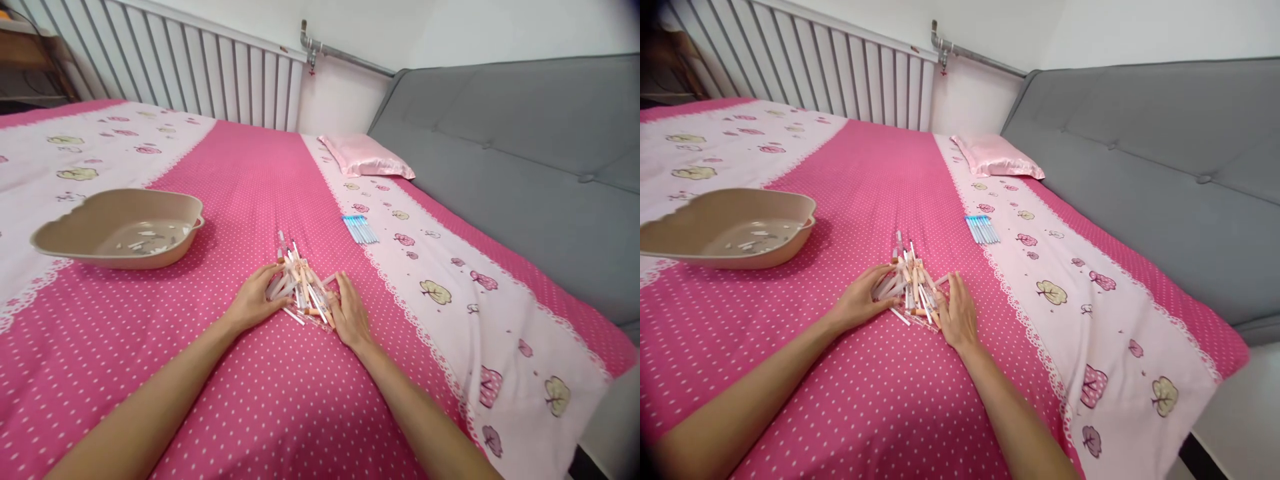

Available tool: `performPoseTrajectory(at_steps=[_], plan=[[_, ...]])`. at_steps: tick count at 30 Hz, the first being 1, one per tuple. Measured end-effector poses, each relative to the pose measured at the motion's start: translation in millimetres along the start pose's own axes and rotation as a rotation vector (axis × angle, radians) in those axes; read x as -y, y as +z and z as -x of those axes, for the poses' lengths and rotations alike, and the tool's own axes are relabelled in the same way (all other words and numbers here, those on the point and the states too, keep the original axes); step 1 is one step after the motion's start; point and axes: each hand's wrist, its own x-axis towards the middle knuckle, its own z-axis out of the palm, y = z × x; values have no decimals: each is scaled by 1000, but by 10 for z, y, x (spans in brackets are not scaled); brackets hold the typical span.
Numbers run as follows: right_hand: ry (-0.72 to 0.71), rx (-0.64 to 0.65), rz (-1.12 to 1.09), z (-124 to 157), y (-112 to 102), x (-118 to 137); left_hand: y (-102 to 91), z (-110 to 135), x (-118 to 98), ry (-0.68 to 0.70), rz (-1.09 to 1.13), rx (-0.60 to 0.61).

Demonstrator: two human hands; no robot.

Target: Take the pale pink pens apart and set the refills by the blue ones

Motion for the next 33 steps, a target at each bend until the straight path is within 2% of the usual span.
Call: performPoseTrajectory(at_steps=[7, 12, 22, 24, 27, 30, 33], plan=[[-12, -139, -24, -26, -9, -48, 27, -30, 63, -28, 104, -1], [-1, -197, -54, -6, -33, -41, 19, -38, 7, -70, 174, -28], [57, -290, -139, 112, -135, 64, -19, -16, -123, -85, 118, -152], [16, -300, -121, 154, -181, 126, -10, -15, -123, -88, 110, -178], [-127, -280, -60, 202, -244, 259, 2, -13, -127, -117, 113, -224], [-296, -188, -1, 226, -269, 393, -7, -7, -155, -173, 161, -266], [-364, -76, 84, 235, -246, 459, -37, 2, -203, -237, 212, -279]])
